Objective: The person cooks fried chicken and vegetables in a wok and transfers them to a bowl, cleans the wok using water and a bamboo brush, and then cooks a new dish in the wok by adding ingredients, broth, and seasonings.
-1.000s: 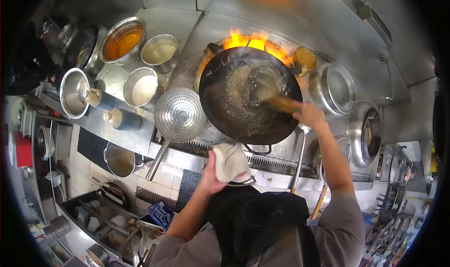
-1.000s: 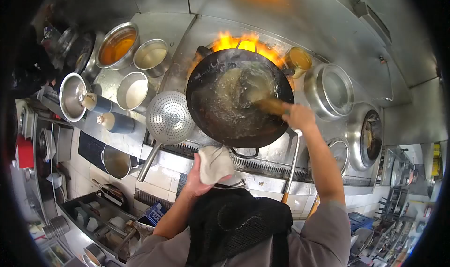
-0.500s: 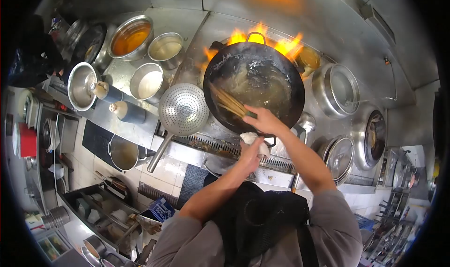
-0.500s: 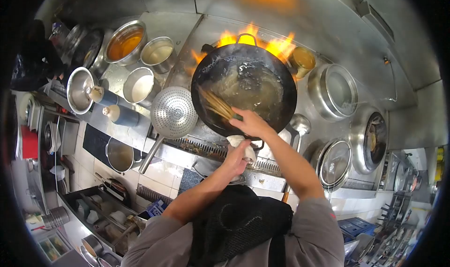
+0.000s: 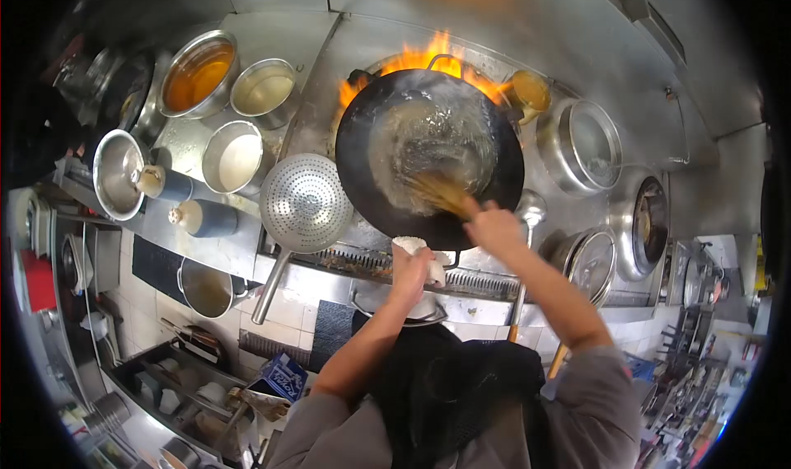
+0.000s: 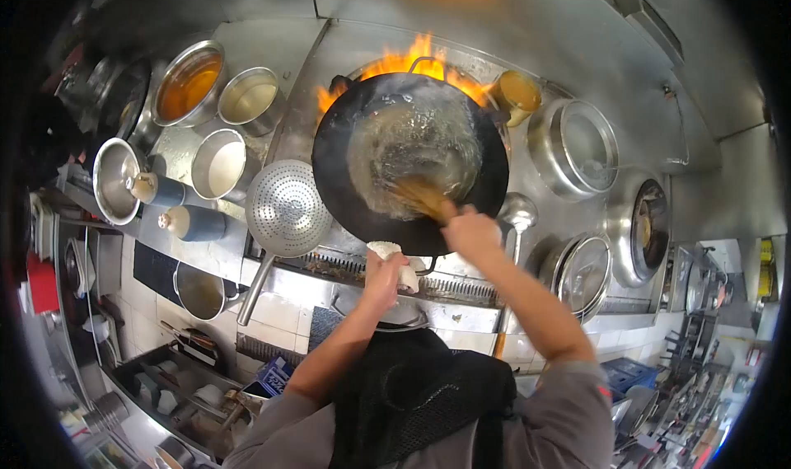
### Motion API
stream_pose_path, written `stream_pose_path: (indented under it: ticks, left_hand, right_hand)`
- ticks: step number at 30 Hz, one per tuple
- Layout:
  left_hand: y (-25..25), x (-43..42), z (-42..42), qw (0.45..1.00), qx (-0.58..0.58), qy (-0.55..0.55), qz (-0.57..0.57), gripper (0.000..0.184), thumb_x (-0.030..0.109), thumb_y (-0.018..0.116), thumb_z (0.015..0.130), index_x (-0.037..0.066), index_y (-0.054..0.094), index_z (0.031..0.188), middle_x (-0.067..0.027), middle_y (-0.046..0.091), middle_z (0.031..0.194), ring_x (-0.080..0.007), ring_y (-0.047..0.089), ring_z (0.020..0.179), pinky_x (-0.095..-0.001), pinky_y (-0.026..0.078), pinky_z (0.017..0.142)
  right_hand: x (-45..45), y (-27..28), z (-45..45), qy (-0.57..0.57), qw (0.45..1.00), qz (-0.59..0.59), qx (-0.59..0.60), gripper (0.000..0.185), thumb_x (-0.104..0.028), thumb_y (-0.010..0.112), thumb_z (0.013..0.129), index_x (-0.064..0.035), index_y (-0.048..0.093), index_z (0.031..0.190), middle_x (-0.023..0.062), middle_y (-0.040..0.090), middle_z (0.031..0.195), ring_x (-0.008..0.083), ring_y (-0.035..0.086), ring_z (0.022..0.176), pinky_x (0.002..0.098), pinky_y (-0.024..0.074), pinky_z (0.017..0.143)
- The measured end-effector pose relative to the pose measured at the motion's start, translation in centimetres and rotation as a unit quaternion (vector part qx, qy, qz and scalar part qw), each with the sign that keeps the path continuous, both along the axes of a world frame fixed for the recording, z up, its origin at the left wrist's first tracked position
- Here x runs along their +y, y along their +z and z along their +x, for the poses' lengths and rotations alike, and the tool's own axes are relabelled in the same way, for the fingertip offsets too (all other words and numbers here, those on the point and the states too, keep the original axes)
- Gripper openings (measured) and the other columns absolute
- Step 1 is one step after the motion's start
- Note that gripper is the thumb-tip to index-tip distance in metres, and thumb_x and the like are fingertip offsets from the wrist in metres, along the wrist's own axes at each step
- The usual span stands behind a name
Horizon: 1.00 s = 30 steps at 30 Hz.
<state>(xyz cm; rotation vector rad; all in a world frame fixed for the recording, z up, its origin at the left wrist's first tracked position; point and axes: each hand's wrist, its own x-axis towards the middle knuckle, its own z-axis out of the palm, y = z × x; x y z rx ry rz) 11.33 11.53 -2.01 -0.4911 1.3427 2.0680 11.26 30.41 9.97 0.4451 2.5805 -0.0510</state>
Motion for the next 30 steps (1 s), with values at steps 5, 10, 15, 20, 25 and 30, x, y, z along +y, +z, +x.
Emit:
stream_pose_path:
  ticks: [5,10,15,20,25,30]
  left_hand:
    - [3.0,-2.3,-3.0,0.991,-0.069,-0.107,0.027,0.034,-0.006,0.063,0.08,0.003,0.055,0.112,-0.008,0.062,0.093,-0.0216,0.067,0.075,-0.039,0.056,0.055]
    - [0.5,-2.6,-2.5,0.991,-0.006,-0.129,0.047,0.023,-0.004,0.063,0.082,0.003,0.055,0.102,-0.0078,0.062,0.087,-0.0201,0.065,0.07,-0.038,0.053,0.054]
    - [-2.1,-1.7,-1.9,0.995,0.027,-0.092,0.014,0.029,-0.004,0.063,0.081,0.003,0.053,0.107,-0.0091,0.064,0.088,-0.0221,0.067,0.066,-0.0385,0.055,0.049]
    - [-1.2,-1.7,-2.2,0.993,0.008,-0.103,0.049,0.042,-0.002,0.066,0.08,0.003,0.049,0.119,-0.0103,0.064,0.102,-0.0227,0.068,0.083,-0.0381,0.059,0.069]
    - [-1.1,-1.9,-2.4,0.987,-0.017,-0.119,0.108,0.031,-0.002,0.064,0.086,0.007,0.053,0.114,-0.0085,0.064,0.094,-0.025,0.07,0.078,-0.0419,0.06,0.06]
    - [-1.2,-2.3,-1.5,0.988,0.04,-0.119,0.092,0.052,-0.004,0.063,0.085,0.008,0.043,0.132,-0.0095,0.058,0.113,-0.026,0.067,0.096,-0.0425,0.061,0.077]
  right_hand:
    - [7.6,-4.7,-7.2,-0.086,0.988,0.047,0.12,0.059,-0.042,0.068,0.097,-0.0129,0.053,0.146,0.0271,0.069,0.111,0.0448,0.072,0.101,0.0532,0.0592,0.088]
    - [0.1,-8.6,-12.8,-0.206,0.916,-0.246,0.239,0.066,-0.046,0.067,0.096,-0.0075,0.057,0.148,0.0302,0.071,0.119,0.0452,0.07,0.109,0.0491,0.0557,0.098]
    - [-4.3,-2.8,-8.4,-0.225,0.905,-0.349,0.098,0.069,-0.048,0.068,0.095,-0.0094,0.057,0.15,0.0283,0.072,0.116,0.0435,0.071,0.108,0.0474,0.0557,0.098]
    - [3.7,0.3,2.3,-0.036,0.982,-0.184,-0.003,0.066,-0.054,0.068,0.09,-0.0215,0.062,0.147,0.0222,0.071,0.128,0.0408,0.067,0.119,0.0484,0.051,0.106]
    - [11.1,6.3,8.3,-0.283,0.93,-0.226,0.063,0.064,-0.045,0.073,0.094,-0.0166,0.06,0.149,0.0263,0.073,0.12,0.0331,0.071,0.113,0.0426,0.0529,0.103]
    - [8.1,-1.9,20.7,-0.313,0.795,-0.291,0.431,0.081,-0.046,0.076,0.095,-0.001,0.047,0.156,0.0242,0.066,0.137,0.0257,0.064,0.125,0.0383,0.0492,0.107]
